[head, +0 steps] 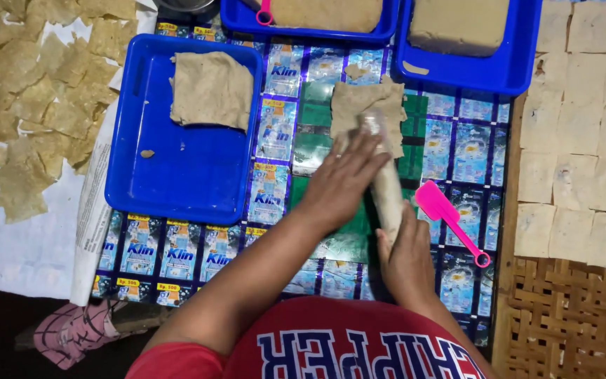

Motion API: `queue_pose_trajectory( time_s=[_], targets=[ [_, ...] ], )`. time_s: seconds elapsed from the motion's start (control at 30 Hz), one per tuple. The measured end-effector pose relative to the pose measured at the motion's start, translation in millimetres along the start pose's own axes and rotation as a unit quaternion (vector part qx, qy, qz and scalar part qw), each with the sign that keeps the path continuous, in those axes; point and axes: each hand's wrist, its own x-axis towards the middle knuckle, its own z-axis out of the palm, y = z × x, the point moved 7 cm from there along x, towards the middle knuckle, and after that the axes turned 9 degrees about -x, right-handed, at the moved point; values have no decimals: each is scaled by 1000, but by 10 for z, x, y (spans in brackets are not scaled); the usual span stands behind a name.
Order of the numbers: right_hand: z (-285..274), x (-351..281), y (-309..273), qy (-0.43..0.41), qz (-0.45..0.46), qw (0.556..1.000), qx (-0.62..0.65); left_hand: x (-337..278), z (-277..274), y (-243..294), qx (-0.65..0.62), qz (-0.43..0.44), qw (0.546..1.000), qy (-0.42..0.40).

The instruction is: Rolling out and cutting dough on a prepared workspace.

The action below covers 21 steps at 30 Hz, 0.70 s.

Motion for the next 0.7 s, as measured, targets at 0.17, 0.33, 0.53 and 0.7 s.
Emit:
queue_pose_trajectory(
  time_s=[0.17,0.33,0.53,0.7],
  targets=[
    [426,-131,262,11,84,996,-31,281,801,353,-23,51,998,35],
    [628,-125,451,-105,126,984,-72,388,1371,205,81,13,990,-117],
    [735,-193,259,-123,142,982,13,277,1416,140,149,21,964,-219],
    [650,-202,-202,-107,179,977,-33,157,1189,-54,11,65,995,-74]
  ],
)
